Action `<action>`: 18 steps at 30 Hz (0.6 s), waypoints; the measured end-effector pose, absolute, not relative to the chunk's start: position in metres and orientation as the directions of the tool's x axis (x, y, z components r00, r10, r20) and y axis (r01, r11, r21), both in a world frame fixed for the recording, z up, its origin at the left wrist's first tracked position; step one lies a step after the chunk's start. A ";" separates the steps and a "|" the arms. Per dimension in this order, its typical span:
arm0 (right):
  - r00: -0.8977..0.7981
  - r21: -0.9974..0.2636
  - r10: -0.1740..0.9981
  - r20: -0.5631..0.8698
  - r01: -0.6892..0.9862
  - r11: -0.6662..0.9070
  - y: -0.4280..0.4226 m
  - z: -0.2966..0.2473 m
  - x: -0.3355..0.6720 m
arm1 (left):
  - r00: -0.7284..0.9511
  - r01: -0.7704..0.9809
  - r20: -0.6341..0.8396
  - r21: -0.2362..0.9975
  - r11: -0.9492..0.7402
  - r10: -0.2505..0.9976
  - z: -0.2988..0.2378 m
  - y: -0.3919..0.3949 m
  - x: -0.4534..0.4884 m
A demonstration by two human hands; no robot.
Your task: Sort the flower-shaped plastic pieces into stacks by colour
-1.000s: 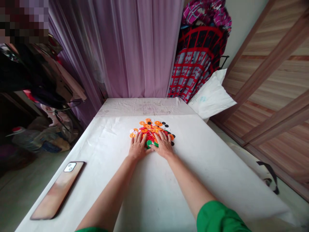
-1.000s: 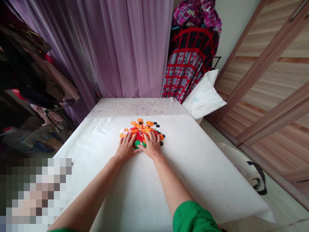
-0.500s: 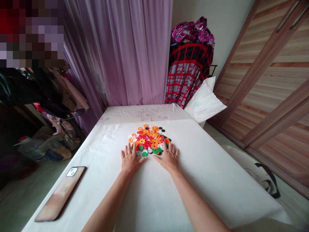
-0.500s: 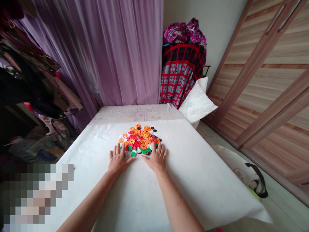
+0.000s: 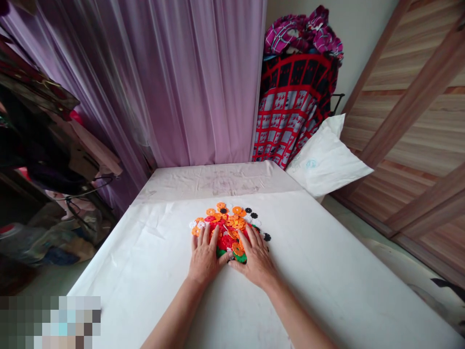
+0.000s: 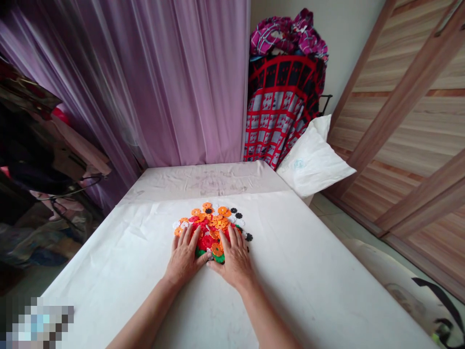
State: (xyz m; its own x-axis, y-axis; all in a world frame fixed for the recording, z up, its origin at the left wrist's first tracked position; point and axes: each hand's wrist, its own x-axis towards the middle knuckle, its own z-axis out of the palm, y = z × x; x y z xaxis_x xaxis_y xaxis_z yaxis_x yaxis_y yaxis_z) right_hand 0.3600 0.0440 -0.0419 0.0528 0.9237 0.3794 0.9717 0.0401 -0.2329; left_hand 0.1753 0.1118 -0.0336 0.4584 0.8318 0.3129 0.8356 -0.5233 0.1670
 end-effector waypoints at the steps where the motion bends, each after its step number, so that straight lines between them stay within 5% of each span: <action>1: 0.052 -0.234 0.924 0.378 0.971 0.041 0.047 -0.042 0.359 | 0.459 0.831 0.327 0.170 -0.529 0.826 -0.034 0.113 0.176; 8: 0.030 -0.233 0.869 0.494 0.968 0.099 0.043 -0.041 0.355 | 0.393 0.821 0.442 0.225 -0.524 0.806 -0.034 0.090 0.166; 18: 0.231 -0.301 0.739 0.633 0.953 -0.040 -0.001 -0.048 0.339 | 0.369 0.893 0.259 0.169 -0.418 0.892 -0.024 0.047 0.162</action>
State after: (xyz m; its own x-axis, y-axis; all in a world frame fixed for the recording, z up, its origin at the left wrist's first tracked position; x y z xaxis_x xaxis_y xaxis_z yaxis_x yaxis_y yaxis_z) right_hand 0.3394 -0.0006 -0.0483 0.2308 0.7387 0.6333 0.9528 -0.0395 -0.3010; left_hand 0.1617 0.0473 -0.0236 0.3690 0.8925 0.2595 0.8926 -0.4181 0.1688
